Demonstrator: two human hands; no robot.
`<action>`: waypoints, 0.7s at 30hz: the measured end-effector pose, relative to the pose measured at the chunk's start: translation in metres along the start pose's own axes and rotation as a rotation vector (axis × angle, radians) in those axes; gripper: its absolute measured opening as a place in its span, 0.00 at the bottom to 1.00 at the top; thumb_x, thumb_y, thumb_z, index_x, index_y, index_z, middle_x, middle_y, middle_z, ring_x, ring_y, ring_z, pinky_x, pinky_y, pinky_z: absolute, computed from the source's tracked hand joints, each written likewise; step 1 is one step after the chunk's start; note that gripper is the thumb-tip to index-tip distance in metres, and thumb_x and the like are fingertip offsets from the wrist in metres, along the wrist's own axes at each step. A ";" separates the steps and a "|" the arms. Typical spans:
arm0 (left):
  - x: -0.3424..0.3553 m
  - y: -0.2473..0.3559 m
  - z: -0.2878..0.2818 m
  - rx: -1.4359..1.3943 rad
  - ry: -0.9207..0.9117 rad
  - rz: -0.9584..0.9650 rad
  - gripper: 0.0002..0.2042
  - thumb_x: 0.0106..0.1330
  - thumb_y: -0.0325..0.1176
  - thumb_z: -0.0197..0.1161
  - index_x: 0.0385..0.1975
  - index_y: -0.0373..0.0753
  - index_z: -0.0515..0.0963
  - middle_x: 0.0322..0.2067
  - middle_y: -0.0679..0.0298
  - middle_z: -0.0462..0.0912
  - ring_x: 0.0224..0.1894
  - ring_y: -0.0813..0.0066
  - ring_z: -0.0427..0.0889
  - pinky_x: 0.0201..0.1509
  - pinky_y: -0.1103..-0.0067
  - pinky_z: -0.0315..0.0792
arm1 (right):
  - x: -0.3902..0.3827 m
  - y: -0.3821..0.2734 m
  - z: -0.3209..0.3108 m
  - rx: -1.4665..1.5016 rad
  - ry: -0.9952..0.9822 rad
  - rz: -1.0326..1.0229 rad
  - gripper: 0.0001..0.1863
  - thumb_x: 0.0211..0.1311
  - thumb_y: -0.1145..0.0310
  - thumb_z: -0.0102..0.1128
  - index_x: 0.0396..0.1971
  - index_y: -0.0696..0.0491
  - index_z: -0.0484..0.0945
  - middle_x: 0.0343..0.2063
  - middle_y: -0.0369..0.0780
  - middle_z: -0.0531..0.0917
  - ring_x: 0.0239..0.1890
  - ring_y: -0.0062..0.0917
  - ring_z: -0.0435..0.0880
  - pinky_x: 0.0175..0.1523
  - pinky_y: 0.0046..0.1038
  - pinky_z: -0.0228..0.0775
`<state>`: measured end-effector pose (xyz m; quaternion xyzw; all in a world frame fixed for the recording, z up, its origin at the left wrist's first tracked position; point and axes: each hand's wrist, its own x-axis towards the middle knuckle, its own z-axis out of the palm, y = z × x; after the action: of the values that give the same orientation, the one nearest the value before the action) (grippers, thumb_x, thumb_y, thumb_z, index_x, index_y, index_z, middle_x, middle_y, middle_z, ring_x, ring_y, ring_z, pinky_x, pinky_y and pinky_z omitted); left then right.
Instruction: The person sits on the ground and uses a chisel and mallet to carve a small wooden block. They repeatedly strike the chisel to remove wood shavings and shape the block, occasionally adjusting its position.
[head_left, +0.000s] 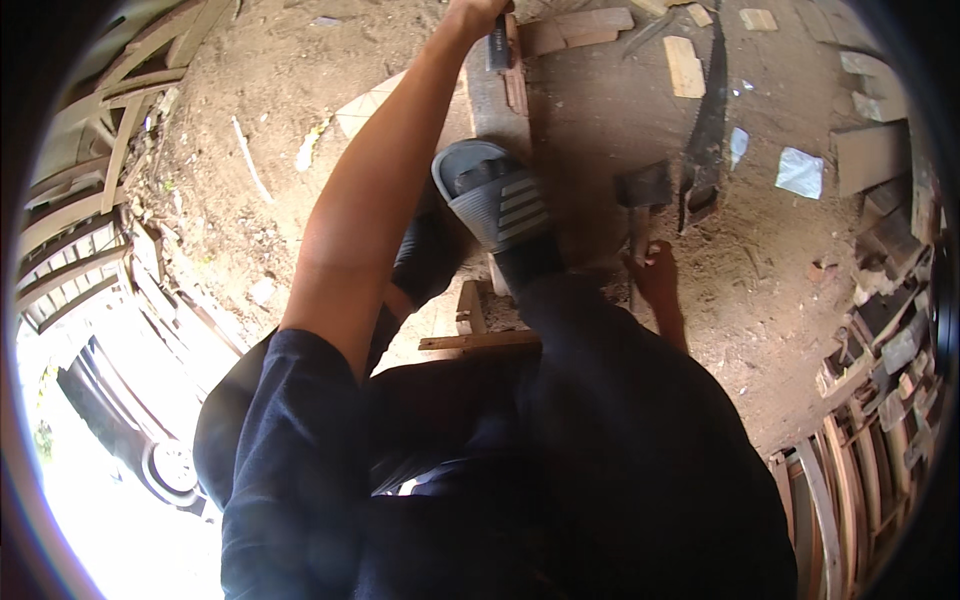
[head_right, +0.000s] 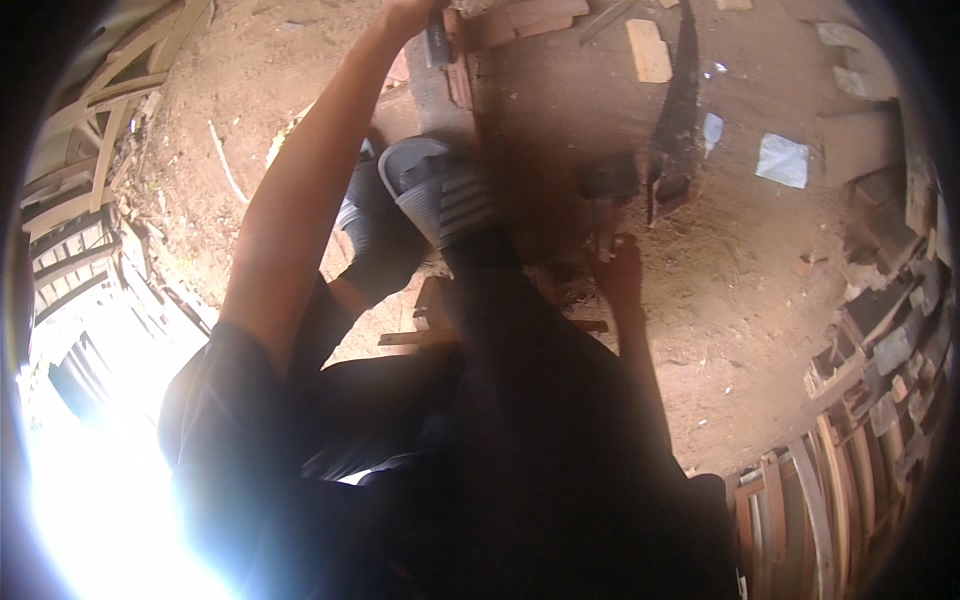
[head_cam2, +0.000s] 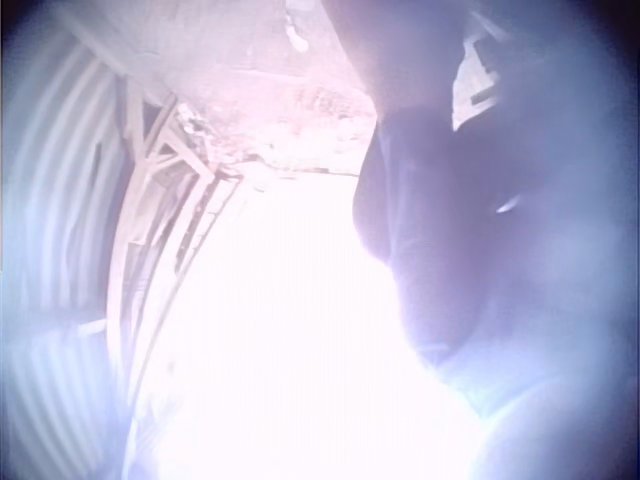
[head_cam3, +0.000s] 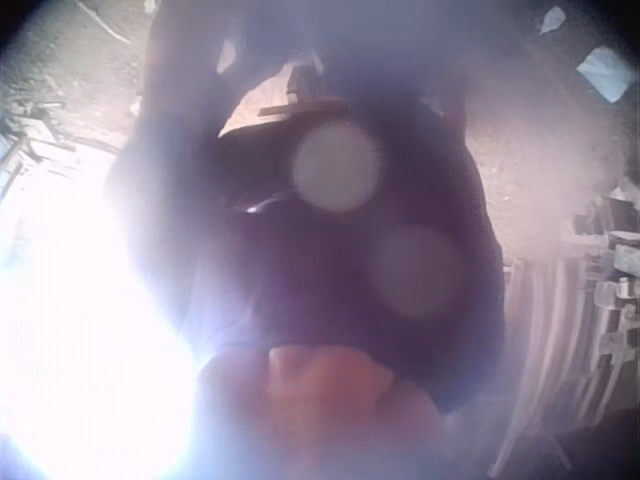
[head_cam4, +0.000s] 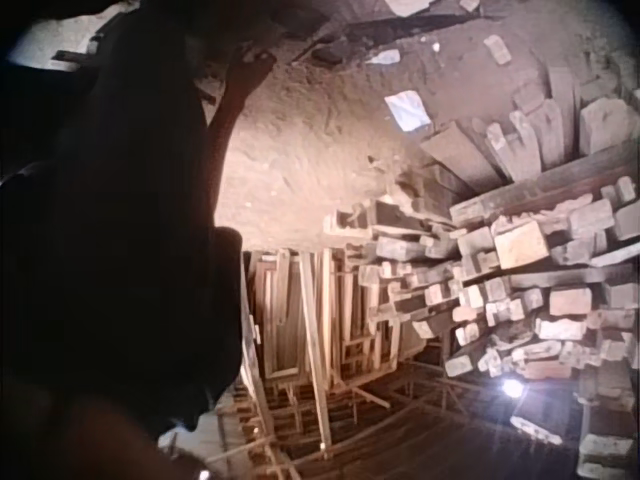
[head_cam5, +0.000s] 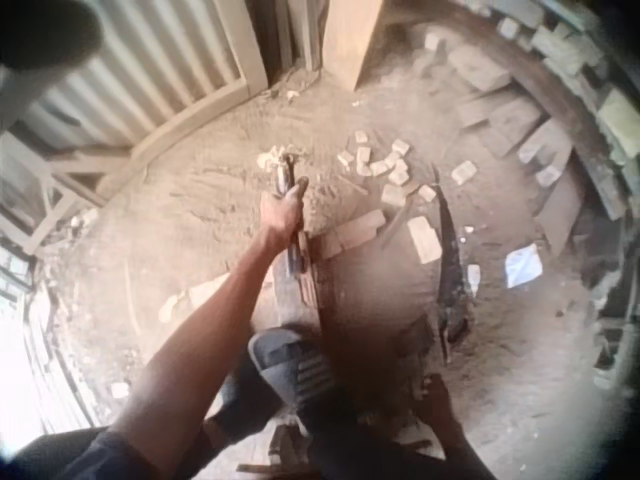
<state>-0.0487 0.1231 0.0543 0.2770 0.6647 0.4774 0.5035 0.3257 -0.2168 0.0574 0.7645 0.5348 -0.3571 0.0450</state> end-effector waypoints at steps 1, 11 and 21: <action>0.002 -0.006 -0.007 -0.027 -0.018 -0.031 0.20 0.68 0.44 0.71 0.17 0.43 0.74 0.13 0.69 0.71 0.13 0.80 0.65 0.16 0.73 0.58 | 0.004 0.001 0.015 -0.086 0.060 -0.058 0.36 0.54 0.53 0.78 0.56 0.58 0.71 0.40 0.51 0.82 0.44 0.43 0.85 0.50 0.41 0.77; -0.008 0.002 -0.007 0.158 0.100 0.052 0.23 0.66 0.46 0.72 0.16 0.36 0.76 0.15 0.65 0.75 0.16 0.78 0.70 0.18 0.71 0.63 | 0.016 -0.037 -0.035 0.482 -0.300 0.232 0.23 0.59 0.67 0.69 0.51 0.56 0.70 0.31 0.43 0.80 0.26 0.32 0.84 0.33 0.36 0.78; 0.002 -0.007 0.013 0.404 0.151 0.160 0.23 0.65 0.48 0.71 0.27 0.28 0.82 0.18 0.54 0.82 0.23 0.68 0.82 0.29 0.65 0.73 | 0.090 -0.111 -0.112 0.841 -0.890 0.609 0.14 0.71 0.60 0.65 0.44 0.54 0.74 0.25 0.32 0.77 0.20 0.14 0.74 0.23 0.21 0.70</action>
<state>-0.0363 0.1268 0.0471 0.3872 0.7585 0.3926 0.3473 0.3028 -0.0485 0.1217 0.6138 0.0424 -0.7862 0.0582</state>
